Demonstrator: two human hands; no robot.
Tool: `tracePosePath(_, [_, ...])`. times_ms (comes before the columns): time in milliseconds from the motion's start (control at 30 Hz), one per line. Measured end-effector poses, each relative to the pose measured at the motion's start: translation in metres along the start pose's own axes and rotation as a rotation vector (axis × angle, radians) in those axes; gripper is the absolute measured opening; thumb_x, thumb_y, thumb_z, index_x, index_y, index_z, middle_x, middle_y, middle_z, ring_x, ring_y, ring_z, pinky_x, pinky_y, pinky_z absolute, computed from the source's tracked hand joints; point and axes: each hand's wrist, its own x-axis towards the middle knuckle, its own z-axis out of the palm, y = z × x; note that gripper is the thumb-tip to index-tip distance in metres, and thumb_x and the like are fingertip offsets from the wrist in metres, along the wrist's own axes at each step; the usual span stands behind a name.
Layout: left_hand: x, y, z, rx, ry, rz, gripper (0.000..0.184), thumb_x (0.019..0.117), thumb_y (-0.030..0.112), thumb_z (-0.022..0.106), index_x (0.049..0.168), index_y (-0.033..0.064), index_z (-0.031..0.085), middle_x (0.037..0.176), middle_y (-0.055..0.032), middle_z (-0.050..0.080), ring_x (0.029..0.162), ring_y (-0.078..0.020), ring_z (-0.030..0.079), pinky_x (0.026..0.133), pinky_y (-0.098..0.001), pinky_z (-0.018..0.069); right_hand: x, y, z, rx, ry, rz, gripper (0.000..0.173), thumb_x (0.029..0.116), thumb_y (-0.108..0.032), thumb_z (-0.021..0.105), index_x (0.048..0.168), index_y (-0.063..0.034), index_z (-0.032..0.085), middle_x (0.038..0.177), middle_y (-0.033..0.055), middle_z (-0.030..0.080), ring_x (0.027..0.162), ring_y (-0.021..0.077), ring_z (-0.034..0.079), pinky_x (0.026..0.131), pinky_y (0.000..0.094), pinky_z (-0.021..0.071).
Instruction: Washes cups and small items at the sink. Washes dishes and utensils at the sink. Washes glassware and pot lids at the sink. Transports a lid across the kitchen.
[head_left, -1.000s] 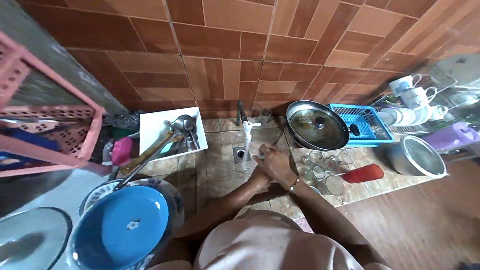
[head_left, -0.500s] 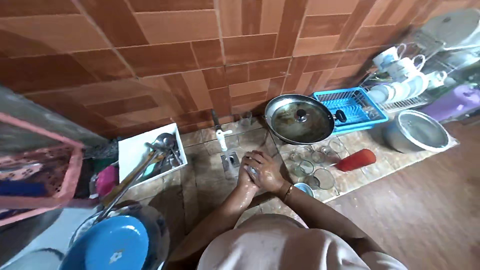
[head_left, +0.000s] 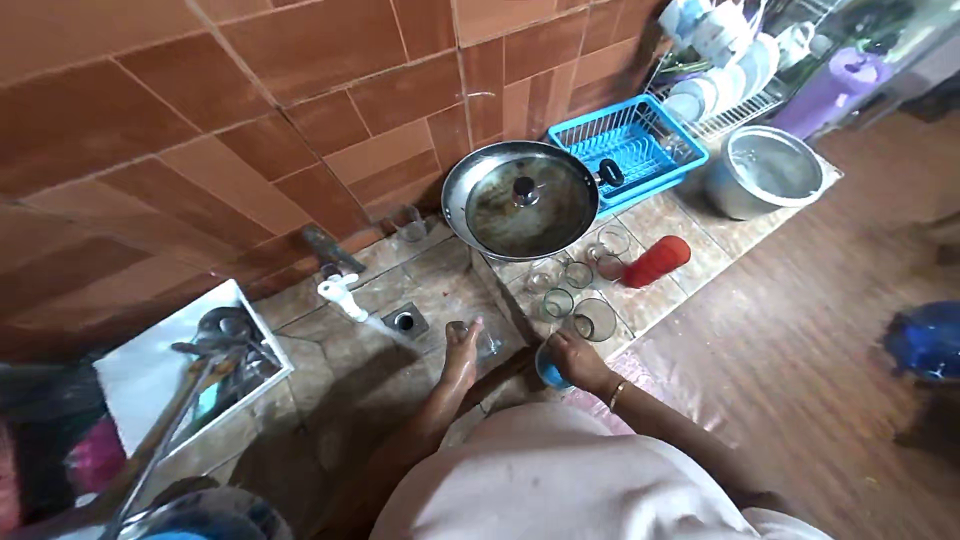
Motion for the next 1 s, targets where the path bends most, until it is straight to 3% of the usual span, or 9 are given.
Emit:
tracePosePath(100, [0.013,-0.008,0.01,0.251,-0.085,0.056,0.058,0.0982,0.033,0.069,0.135,-0.0039,0.044,0.131,-0.0245,0.054,0.117,-0.0284,0.057,0.098,-0.0435,0.0503,-0.006,0.014,0.009,0.075,0.01,-0.101,0.041,0.1025,-0.033,0.058,0.128,-0.0015,0.067,0.133,0.02,0.064,0.128,0.0334,0.06,0.111,0.0475,0.0461])
tracePosePath(233, [0.023,0.0,0.029,0.363,-0.138,0.134,0.056,0.0947,0.029,0.074,0.132,-0.0038,0.047,0.132,-0.0239,0.056,0.121,-0.0289,0.057,0.101,-0.044,0.0491,-0.005,0.012,-0.007,0.139,0.04,-0.114,0.034,0.1038,-0.025,0.056,0.114,0.0039,0.07,0.124,0.0206,0.067,0.116,0.0314,0.067,0.103,0.0459,0.0526])
tracePosePath(467, [0.049,0.03,0.074,0.667,-0.303,0.263,0.062,0.0871,0.03,0.081,0.133,-0.0002,0.052,0.136,-0.0215,0.058,0.122,-0.0304,0.061,0.103,-0.0464,0.0506,0.005,-0.003,-0.03,0.251,0.203,-0.26,0.025,0.102,-0.018,0.058,0.114,0.0009,0.072,0.122,0.0169,0.07,0.113,0.0236,0.069,0.101,0.0374,0.055])
tracePosePath(667, [0.068,0.01,0.092,0.653,-0.395,0.439,0.052,0.0835,0.019,0.081,0.124,-0.003,0.056,0.143,-0.0244,0.052,0.131,-0.0336,0.054,0.108,-0.0457,0.0471,0.033,0.0,-0.072,0.297,0.399,-0.383,0.021,0.1004,-0.013,0.061,0.108,0.0023,0.072,0.117,0.0167,0.071,0.109,0.0202,0.07,0.098,0.0328,0.0571])
tracePosePath(767, [0.068,0.011,0.102,0.653,-0.391,0.389,0.055,0.0844,0.016,0.08,0.131,-0.001,0.055,0.155,-0.0235,0.04,0.14,-0.0325,0.046,0.112,-0.0436,0.0447,0.063,0.001,-0.11,0.26,0.392,-0.38,0.021,0.1,-0.013,0.061,0.109,0.0016,0.072,0.12,0.0168,0.07,0.114,0.0213,0.068,0.103,0.034,0.0543])
tracePosePath(900, [0.065,0.019,0.102,0.641,-0.425,0.396,0.074,0.0735,0.01,0.086,0.137,0.0034,0.049,0.158,-0.0214,0.033,0.143,-0.0302,0.042,0.112,-0.0412,0.0459,0.13,-0.009,-0.162,0.114,0.281,-0.152,0.033,0.1014,-0.021,0.061,0.125,0.0004,0.068,0.131,0.0194,0.064,0.122,0.0292,0.063,0.107,0.0422,0.0504])
tracePosePath(1000, [0.059,0.019,0.082,0.512,-0.38,0.476,0.078,0.0743,0.017,0.087,0.139,0.0003,0.047,0.158,-0.0233,0.034,0.148,-0.0292,0.036,0.118,-0.0405,0.0394,0.192,-0.02,-0.189,0.026,0.204,0.043,0.059,0.0971,-0.023,0.07,0.148,-0.0026,0.049,0.146,0.024,0.052,0.13,0.0409,0.056,0.106,0.0563,0.0489])
